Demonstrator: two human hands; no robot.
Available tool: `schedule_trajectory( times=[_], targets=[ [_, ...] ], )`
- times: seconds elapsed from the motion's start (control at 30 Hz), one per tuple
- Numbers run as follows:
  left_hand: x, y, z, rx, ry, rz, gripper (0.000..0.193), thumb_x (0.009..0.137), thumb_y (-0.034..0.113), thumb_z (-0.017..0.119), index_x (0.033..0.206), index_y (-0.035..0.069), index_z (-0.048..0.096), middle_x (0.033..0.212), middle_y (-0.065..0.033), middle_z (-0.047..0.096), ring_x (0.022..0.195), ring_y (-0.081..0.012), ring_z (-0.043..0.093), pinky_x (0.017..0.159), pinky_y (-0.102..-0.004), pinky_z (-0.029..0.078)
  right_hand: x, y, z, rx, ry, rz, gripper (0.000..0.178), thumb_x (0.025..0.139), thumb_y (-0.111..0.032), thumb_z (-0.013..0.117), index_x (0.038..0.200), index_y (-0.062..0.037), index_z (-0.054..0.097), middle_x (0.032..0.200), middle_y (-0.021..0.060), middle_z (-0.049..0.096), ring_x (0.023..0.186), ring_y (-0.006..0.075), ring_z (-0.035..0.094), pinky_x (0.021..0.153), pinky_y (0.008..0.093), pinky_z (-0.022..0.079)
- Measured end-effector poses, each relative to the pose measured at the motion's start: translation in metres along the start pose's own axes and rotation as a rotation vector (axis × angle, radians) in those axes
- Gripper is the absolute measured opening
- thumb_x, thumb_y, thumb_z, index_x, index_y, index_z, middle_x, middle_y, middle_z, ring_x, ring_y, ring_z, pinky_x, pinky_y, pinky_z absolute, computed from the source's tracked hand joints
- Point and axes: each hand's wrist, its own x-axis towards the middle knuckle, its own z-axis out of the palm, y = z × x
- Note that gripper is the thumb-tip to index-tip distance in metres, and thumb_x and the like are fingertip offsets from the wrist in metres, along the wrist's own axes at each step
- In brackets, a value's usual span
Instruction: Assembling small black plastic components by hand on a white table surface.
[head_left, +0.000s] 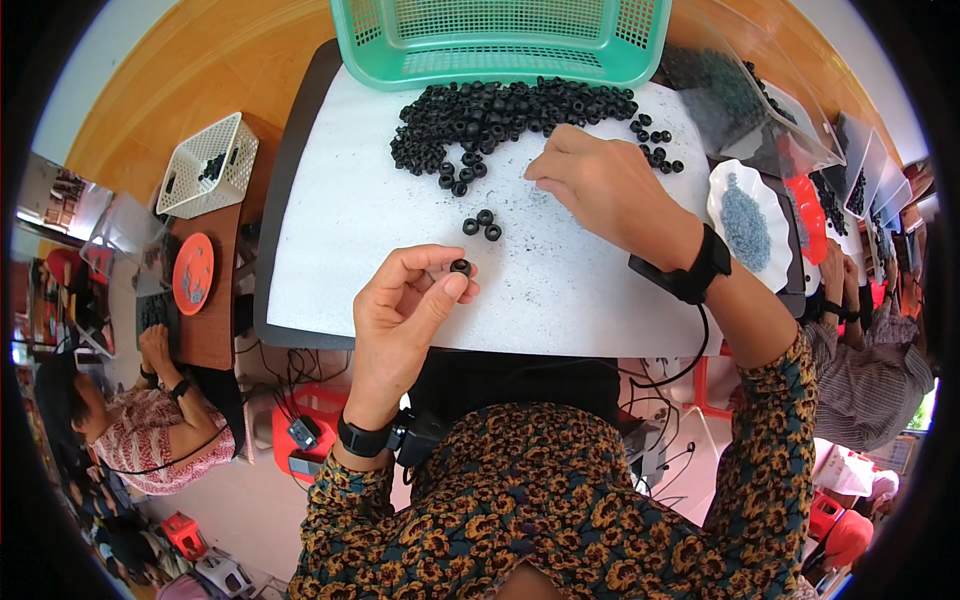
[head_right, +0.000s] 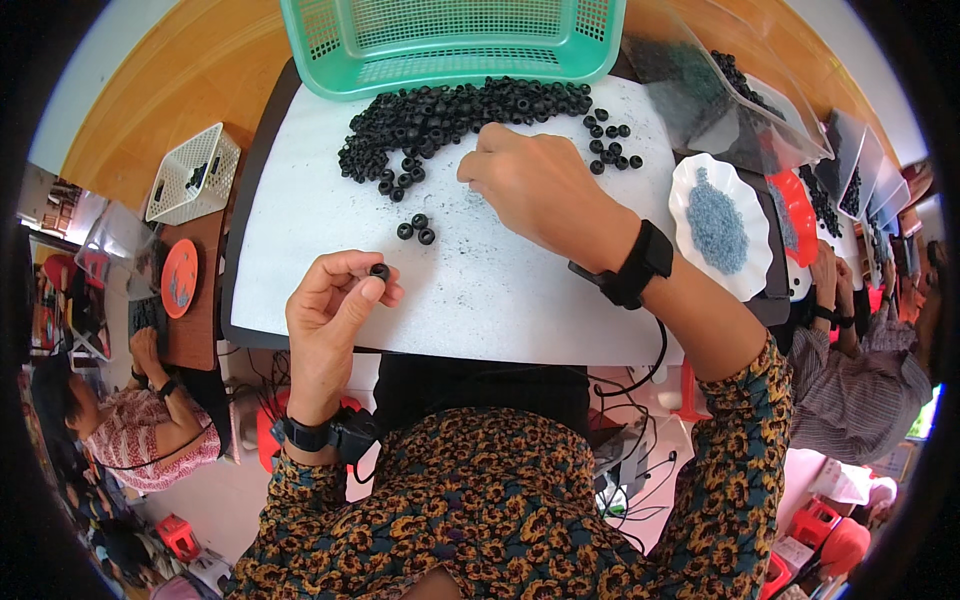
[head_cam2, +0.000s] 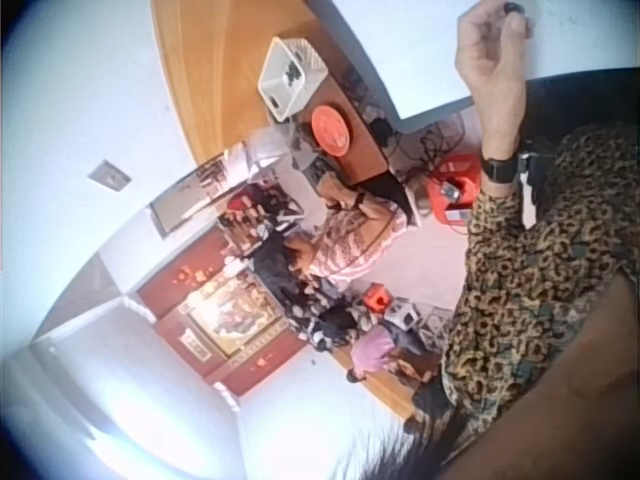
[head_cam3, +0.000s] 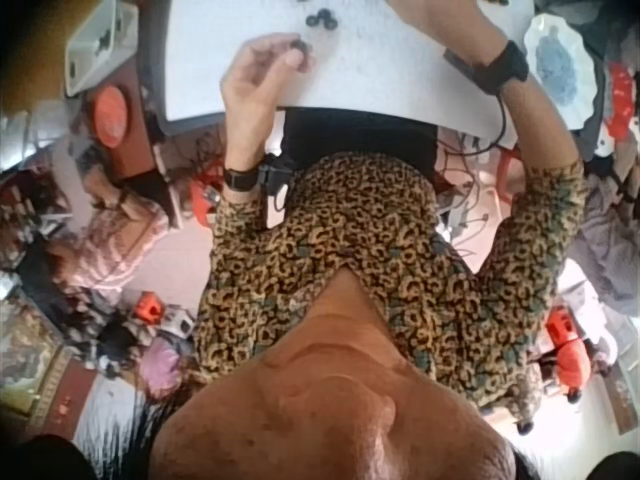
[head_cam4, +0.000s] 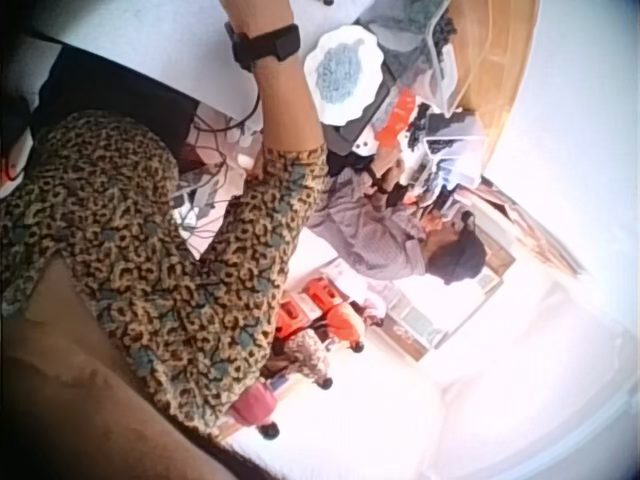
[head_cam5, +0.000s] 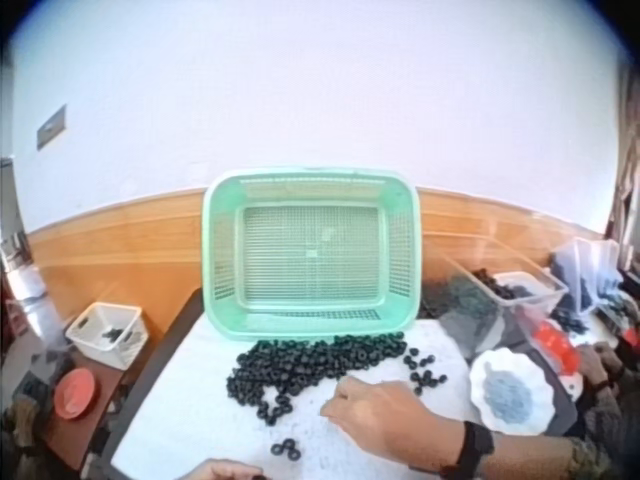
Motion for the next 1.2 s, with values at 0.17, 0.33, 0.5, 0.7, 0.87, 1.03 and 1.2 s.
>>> schedule_trajectory(
  times=[0.17,0.33,0.5,0.7,0.87,1.03,1.2],
  targets=[
    [0.002,0.0,0.003,-0.011,-0.014,0.003,0.019,0.092,0.005,0.062,0.11,-0.001,0.061,0.096,-0.0107,0.068,0.084,-0.0153,0.064,0.08,-0.0286,0.051,0.006,0.005,0.0,-0.029,-0.11,-0.11,0.009,0.081,-0.005,0.061,0.085,-0.0033,0.069,0.082,0.0108,0.059,0.068,0.0302,0.062,0.061,0.0384,0.05],
    [0.005,0.001,0.006,-0.004,-0.08,-0.04,0.025,0.093,0.005,0.062,0.116,-0.003,0.06,0.099,-0.0094,0.067,0.089,-0.0129,0.065,0.081,-0.0258,0.052,0.01,0.007,0.003,-0.003,-0.169,-0.213,0.011,0.079,-0.003,0.059,0.087,-0.0027,0.067,0.087,0.0106,0.062,0.069,0.0312,0.063,0.064,0.0395,0.051],
    [0.013,-0.001,0.019,-0.112,-0.052,-0.094,0.021,0.093,0.004,0.061,0.113,-0.002,0.059,0.099,-0.0127,0.067,0.086,-0.0161,0.066,0.08,-0.0286,0.053,0.007,0.007,0.006,0.129,-0.114,-0.199,0.01,0.079,-0.005,0.065,0.089,-0.0032,0.066,0.088,0.0085,0.062,0.071,0.0266,0.063,0.059,0.0354,0.048],
    [0.017,-0.006,0.024,-0.183,-0.054,-0.103,0.022,0.093,0.006,0.062,0.113,-0.002,0.058,0.099,-0.0133,0.067,0.086,-0.016,0.066,0.079,-0.0288,0.054,0.006,-0.021,-0.031,0.492,-0.147,0.072,0.011,0.081,-0.006,0.065,0.092,-0.0045,0.067,0.083,0.0079,0.063,0.068,0.0192,0.058,0.059,0.0308,0.045],
    [0.021,-0.007,0.03,-0.185,-0.091,-0.096,0.022,0.092,0.005,0.063,0.113,-0.002,0.059,0.098,-0.0116,0.067,0.086,-0.0152,0.065,0.08,-0.0282,0.054,-0.005,-0.034,-0.042,0.738,-0.215,0.156,0.012,0.083,-0.006,0.067,0.094,-0.0015,0.068,0.08,0.0046,0.066,0.067,0.0082,0.056,0.059,0.0235,0.044],
    [0.021,-0.008,0.032,-0.155,-0.13,-0.069,0.021,0.09,0.002,0.065,0.11,-0.002,0.061,0.094,-0.007,0.066,0.086,-0.0117,0.064,0.078,-0.0246,0.051,-0.011,-0.038,-0.045,0.77,-0.261,0.214,0.013,0.083,-0.006,0.068,0.095,-0.0003,0.068,0.081,0.0051,0.068,0.068,0.0091,0.058,0.061,0.0233,0.045],
    [0.018,-0.013,0.031,-0.097,-0.169,-0.032,0.022,0.089,0.002,0.067,0.109,-0.002,0.063,0.095,-0.0042,0.064,0.086,-0.0088,0.061,0.079,-0.0223,0.049,-0.022,-0.036,-0.04,0.819,-0.258,0.233,0.013,0.084,-0.007,0.069,0.095,0.0003,0.068,0.08,0.0048,0.067,0.069,0.0086,0.058,0.061,0.0227,0.045]
  ],
)
